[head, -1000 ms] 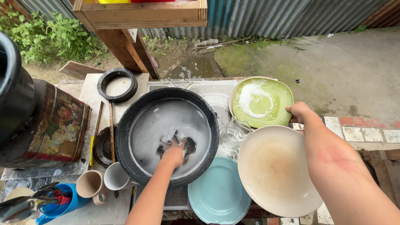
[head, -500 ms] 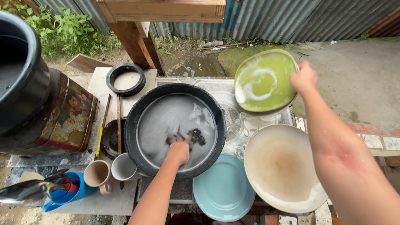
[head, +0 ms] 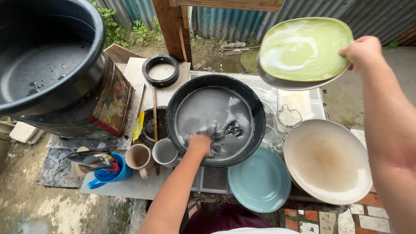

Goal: The person washes various dishes including plates, bowls, cups, and a cutting board by hand in a basin of soapy water, scrubbing each item with a sponge.

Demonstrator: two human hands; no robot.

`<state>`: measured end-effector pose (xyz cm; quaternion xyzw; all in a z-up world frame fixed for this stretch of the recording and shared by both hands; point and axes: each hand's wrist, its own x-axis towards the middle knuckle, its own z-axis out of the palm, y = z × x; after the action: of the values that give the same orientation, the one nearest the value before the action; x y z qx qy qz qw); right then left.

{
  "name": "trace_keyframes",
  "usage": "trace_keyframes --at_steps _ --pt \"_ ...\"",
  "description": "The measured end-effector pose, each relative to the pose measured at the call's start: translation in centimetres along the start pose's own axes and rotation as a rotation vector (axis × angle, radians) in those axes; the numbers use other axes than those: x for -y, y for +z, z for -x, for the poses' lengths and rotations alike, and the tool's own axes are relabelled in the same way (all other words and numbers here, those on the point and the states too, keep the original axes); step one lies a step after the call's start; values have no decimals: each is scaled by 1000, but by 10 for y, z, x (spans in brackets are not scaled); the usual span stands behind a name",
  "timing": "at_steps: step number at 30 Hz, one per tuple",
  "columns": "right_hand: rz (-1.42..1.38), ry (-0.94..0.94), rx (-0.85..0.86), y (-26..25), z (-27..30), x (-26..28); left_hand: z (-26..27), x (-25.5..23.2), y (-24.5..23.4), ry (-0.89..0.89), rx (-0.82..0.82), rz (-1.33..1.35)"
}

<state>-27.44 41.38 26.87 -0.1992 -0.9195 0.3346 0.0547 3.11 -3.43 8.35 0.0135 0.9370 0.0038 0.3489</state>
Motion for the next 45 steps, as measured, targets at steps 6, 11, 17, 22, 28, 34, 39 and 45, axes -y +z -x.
trace_keyframes --at_steps 6,11,17,22,28,34,39,45 --pt "102 -223 239 69 80 41 -16 40 12 -82 -321 523" --pt "285 -404 169 170 166 34 -12 57 7 -100 -496 715" --pt "164 -249 265 268 235 -13 11 43 -7 -55 -373 426" --pt "81 -197 210 302 268 -36 10 34 -10 136 -247 218" --pt "250 -269 265 353 249 -82 7 34 -39 370 -262 -105" --pt "174 -220 235 388 242 -121 -46 37 -51 -2 -609 -213" --pt "195 -130 261 387 237 -129 -78 4 -50 350 -373 -565" --pt "124 -224 208 365 251 -112 -89 -9 -50 -25 -682 -94"
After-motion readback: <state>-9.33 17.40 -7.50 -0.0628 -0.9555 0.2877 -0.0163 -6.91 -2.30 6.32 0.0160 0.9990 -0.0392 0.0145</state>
